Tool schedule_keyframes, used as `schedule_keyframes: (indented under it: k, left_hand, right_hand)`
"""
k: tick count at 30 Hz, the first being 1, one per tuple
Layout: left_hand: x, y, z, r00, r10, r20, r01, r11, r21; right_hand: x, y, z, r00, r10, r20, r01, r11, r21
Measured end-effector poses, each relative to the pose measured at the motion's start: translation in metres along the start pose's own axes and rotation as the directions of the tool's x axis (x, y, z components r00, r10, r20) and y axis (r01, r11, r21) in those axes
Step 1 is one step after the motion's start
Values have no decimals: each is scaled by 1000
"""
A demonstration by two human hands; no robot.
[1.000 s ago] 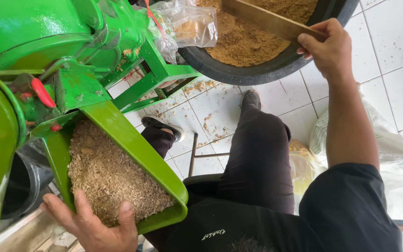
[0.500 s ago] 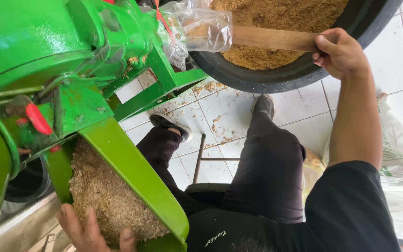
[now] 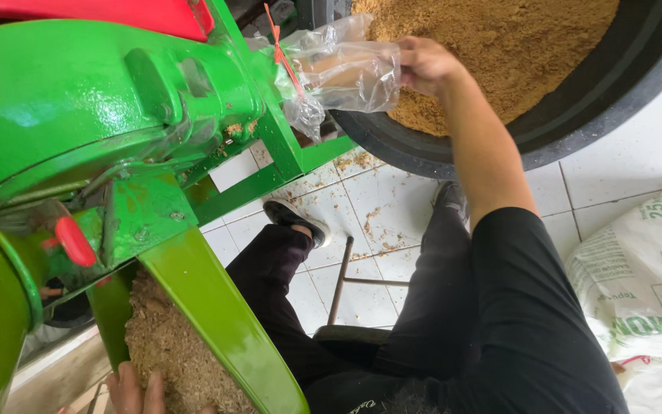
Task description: The person uses a wooden spatula to push grain-like material into a green hopper of a grinding machine. Later, they pour a bowl of whole nuts into the hopper and continue pushing the contents with the spatula.
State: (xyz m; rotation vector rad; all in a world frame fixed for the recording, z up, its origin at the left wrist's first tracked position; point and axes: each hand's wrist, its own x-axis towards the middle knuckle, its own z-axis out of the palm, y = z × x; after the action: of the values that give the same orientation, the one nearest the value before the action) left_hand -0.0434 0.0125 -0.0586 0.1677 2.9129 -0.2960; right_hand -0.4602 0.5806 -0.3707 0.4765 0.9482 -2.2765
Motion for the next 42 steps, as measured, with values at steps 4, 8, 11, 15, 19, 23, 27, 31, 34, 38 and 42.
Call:
schedule_keyframes:
  k: [4, 8, 11, 15, 19, 23, 27, 31, 34, 38, 42]
  left_hand:
    - [2, -48, 21, 989, 144, -40, -146, 988, -47]
    - [2, -6, 16, 995, 65, -71, -71, 994, -80]
    - [11, 38, -7, 996, 13, -89, -24, 992, -128]
    - [40, 72, -36, 994, 0, -112, -14, 993, -121]
    - [44, 109, -59, 980, -106, -171, 69, 976, -209]
    - [50, 133, -76, 972, -103, -211, 51, 969, -241]
    - [56, 139, -85, 967, -113, -227, 51, 963, -263]
    - [56, 133, -85, 970, -64, -233, 5, 970, -244]
    - [54, 130, -79, 967, -43, -249, -19, 970, -242]
    - [50, 125, -70, 967, -53, -248, -10, 969, -247]
    - [48, 118, -63, 973, -62, -223, 5, 970, -244]
  right_hand:
    - [28, 11, 43, 1000, 0, -26, -10, 931, -365]
    - [44, 12, 89, 982, -15, 187, 61, 968, -244]
    - [50, 7, 118, 941, -34, 336, 99, 979, -178]
    - [63, 6, 141, 954, -41, 295, 127, 952, -280]
    - [75, 17, 144, 967, -75, 244, 163, 917, -364]
    - [64, 16, 108, 987, -77, 143, 138, 860, -491]
    - [14, -12, 18, 988, -130, -80, 55, 794, -605]
    - [-50, -38, -88, 944, -161, -288, -9, 860, -510]
    - [-63, -36, -116, 949, -141, -283, 25, 925, -378]
    - [-34, -26, -68, 950, -41, -311, -65, 945, -322]
    - [16, -16, 33, 996, 82, -19, -84, 956, -280]
